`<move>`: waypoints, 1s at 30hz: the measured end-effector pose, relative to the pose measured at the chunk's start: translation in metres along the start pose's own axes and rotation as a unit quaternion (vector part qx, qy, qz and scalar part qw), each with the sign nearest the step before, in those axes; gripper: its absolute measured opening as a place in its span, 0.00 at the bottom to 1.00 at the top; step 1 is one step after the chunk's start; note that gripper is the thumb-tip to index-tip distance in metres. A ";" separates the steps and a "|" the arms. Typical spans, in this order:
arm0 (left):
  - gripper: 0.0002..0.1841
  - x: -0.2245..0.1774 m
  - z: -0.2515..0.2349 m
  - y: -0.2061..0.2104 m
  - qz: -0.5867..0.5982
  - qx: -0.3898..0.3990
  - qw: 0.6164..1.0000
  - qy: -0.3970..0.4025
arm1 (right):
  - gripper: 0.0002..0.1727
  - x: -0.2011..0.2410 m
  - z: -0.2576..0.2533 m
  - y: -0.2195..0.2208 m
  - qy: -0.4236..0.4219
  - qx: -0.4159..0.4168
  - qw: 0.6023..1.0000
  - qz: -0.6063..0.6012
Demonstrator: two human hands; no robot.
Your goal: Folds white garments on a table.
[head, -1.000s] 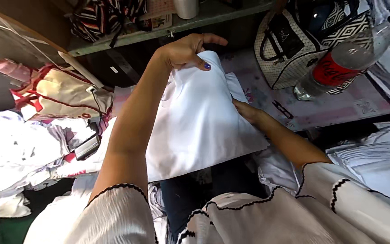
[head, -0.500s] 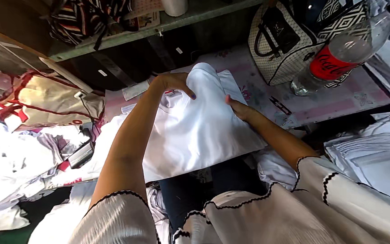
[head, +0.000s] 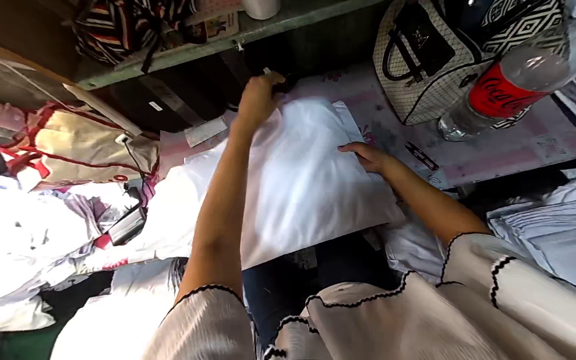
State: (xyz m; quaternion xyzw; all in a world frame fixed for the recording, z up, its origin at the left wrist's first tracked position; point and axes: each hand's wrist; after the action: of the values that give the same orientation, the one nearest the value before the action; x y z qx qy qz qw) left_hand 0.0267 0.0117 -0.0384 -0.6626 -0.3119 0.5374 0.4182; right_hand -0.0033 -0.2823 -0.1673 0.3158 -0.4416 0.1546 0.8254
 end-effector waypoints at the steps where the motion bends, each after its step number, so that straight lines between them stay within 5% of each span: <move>1: 0.22 0.003 0.006 0.013 -0.024 -0.033 0.999 -0.006 | 0.18 -0.004 -0.007 -0.012 0.029 -0.015 0.999 -0.018; 6: 0.18 -0.024 0.119 0.076 0.030 -0.163 0.985 0.049 | 0.23 -0.001 -0.002 -0.001 -0.023 -0.024 0.999 0.029; 10: 0.18 -0.029 0.180 0.095 0.216 -0.171 0.959 -0.069 | 0.38 0.006 0.027 0.056 -0.157 -0.099 0.960 0.210; 12: 0.34 -0.045 0.200 0.094 0.358 -0.148 0.917 -0.093 | 0.42 0.007 0.060 0.094 -0.215 -0.142 0.877 0.406; 14: 0.50 -0.076 0.225 0.098 0.458 -0.182 0.863 -0.112 | 0.33 -0.013 0.085 0.143 -0.322 -0.167 0.760 0.539; 16: 0.41 -0.105 0.247 0.110 0.531 -0.300 0.780 -0.144 | 0.22 -0.045 0.093 0.177 -0.424 -0.161 0.636 0.624; 18: 0.29 -0.107 0.266 0.128 0.587 -0.384 0.695 -0.159 | 0.22 -0.069 0.093 0.189 -0.448 -0.109 0.595 0.658; 20: 0.14 -0.099 0.281 0.147 0.621 -0.426 0.631 -0.187 | 0.23 -0.076 0.095 0.183 -0.424 0.009 0.620 0.660; 22: 0.09 -0.092 0.294 0.161 0.661 -0.438 0.567 -0.224 | 0.24 -0.053 0.091 0.165 -0.324 0.144 0.729 0.586; 24: 0.11 -0.084 0.307 0.173 0.682 -0.431 0.524 -0.273 | 0.22 -0.026 0.069 0.142 -0.237 0.151 0.807 0.519; 26: 0.11 -0.080 0.320 0.178 0.635 -0.440 0.534 -0.343 | 0.19 -0.015 0.034 0.111 -0.256 0.036 0.807 0.531; 27: 0.19 -0.080 0.325 0.179 0.575 -0.458 0.566 -0.372 | 0.20 -0.011 0.018 0.096 -0.241 -0.021 0.797 0.554; 30: 0.49 -0.077 0.345 0.168 0.296 -0.506 0.737 -0.338 | 0.32 -0.012 -0.016 0.060 -0.146 -0.118 0.769 0.611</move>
State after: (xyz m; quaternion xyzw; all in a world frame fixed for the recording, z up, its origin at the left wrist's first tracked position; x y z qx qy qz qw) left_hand -0.3329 -0.0563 -0.1784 -0.6102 -0.4467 0.5859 -0.2914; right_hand -0.0320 -0.2259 -0.1606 -0.1016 -0.6717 0.5245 0.5132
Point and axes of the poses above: each hand's wrist, its own z-axis away from the middle knuckle, its own y-axis out of the palm, x = y × z, and after that the axes turned 3 degrees about x, right-handed
